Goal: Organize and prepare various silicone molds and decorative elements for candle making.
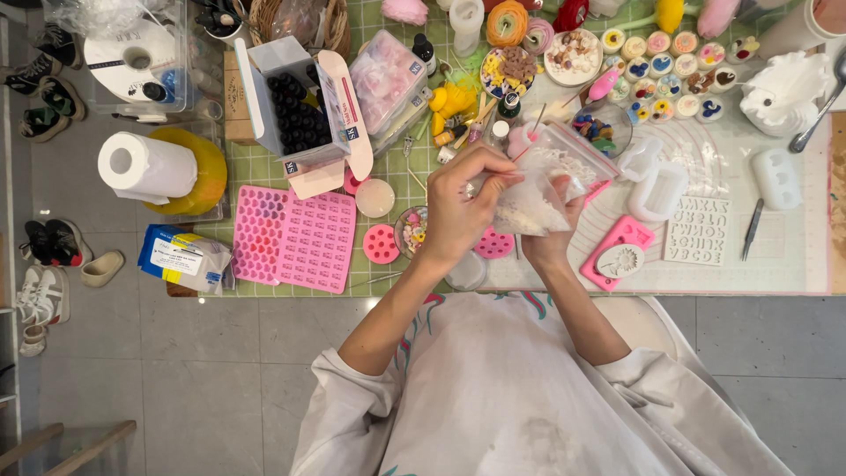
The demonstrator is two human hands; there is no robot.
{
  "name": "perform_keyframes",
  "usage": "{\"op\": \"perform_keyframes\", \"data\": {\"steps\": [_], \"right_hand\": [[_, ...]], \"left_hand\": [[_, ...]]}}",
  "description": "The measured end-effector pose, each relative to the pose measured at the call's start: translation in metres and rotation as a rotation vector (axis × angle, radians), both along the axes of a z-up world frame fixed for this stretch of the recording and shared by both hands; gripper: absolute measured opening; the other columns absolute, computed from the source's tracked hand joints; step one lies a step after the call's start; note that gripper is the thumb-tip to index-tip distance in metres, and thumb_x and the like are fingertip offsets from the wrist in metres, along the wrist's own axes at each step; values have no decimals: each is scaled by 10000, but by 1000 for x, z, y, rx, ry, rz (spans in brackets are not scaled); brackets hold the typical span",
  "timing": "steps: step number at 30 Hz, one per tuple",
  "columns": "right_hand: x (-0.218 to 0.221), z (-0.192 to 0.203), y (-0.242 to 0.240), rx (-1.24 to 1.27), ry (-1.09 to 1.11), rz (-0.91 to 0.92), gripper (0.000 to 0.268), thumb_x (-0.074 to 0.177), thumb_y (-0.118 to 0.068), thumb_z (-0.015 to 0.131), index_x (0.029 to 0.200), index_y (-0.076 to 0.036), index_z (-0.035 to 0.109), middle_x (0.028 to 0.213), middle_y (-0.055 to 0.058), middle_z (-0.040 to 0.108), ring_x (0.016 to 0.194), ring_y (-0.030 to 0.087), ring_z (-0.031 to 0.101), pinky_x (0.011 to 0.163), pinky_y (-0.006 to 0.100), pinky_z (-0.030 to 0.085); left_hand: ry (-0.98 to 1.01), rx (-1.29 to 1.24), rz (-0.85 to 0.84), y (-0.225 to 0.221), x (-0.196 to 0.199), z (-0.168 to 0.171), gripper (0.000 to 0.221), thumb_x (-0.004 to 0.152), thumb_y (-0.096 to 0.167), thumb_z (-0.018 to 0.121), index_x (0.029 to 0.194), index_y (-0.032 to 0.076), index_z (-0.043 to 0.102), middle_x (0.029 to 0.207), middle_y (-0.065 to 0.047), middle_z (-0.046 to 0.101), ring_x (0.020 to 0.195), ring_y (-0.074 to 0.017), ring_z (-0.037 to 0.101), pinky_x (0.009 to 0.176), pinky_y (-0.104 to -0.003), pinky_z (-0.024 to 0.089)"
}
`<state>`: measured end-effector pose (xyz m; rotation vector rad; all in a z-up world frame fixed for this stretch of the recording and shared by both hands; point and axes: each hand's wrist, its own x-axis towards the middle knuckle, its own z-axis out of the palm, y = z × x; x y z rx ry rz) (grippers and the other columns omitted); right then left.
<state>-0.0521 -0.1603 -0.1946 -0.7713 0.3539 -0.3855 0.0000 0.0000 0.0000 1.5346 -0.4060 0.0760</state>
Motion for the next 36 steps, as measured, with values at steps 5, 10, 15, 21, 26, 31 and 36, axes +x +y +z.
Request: {"op": "perform_keyframes", "data": {"steps": [5,10,15,21,26,31,36], "right_hand": [[6,47,6,6,-20,88,373,1107,-398,537,1301,-81,504,1194,68,626,1053,174,641,901,356,551],[27,75,-10,106,20,194,502,1036,-409,440,1383,-54,512,1335,67,652,1230,162,666,1090,325,543],[33,44,-57,-252,-5,150,373,1154,-308,477,1417,-53,548,1322,58,633,1189,133,640,1050,330,530],[37,59,-43,-303,-9,274,340,1170,-284,491,1373,-30,590,1311,80,663,1206,153,650,1088,328,531],[23,84,-12,-116,-3,435,476,1105,-434,410,1340,-80,623,1267,53,674,1155,137,654,1029,311,519],[-6,10,-40,-517,65,309,250,1150,-260,565,1286,-58,620,1222,21,646,1132,84,612,997,278,509],[-39,-11,-65,-523,282,411,292,1211,-291,532,1144,-35,657,891,-44,587,756,13,472,633,204,390]], "left_hand": [[-10,-8,43,10,9,4,129,897,-137,692,979,-37,684,942,-92,703,870,-151,721,804,-269,600],[-109,70,69,52,33,36,169,882,-176,651,964,-33,691,978,-99,715,891,-163,727,810,-274,612],[-327,375,29,72,39,38,175,837,-167,703,925,-16,695,920,-87,716,881,-238,696,772,-338,546],[-178,263,-187,26,38,0,156,864,-103,703,960,17,674,936,-77,689,896,-237,710,801,-349,570],[-184,238,-171,-23,44,-46,198,843,-58,732,1001,26,648,953,-84,690,921,-246,706,814,-348,557],[-153,201,-293,-40,42,-99,240,836,-86,678,1034,38,625,996,-89,679,976,-219,707,862,-304,574],[235,186,-428,-3,91,-147,210,906,47,705,1111,87,684,1075,-48,741,958,-137,705,820,-303,575]]}}
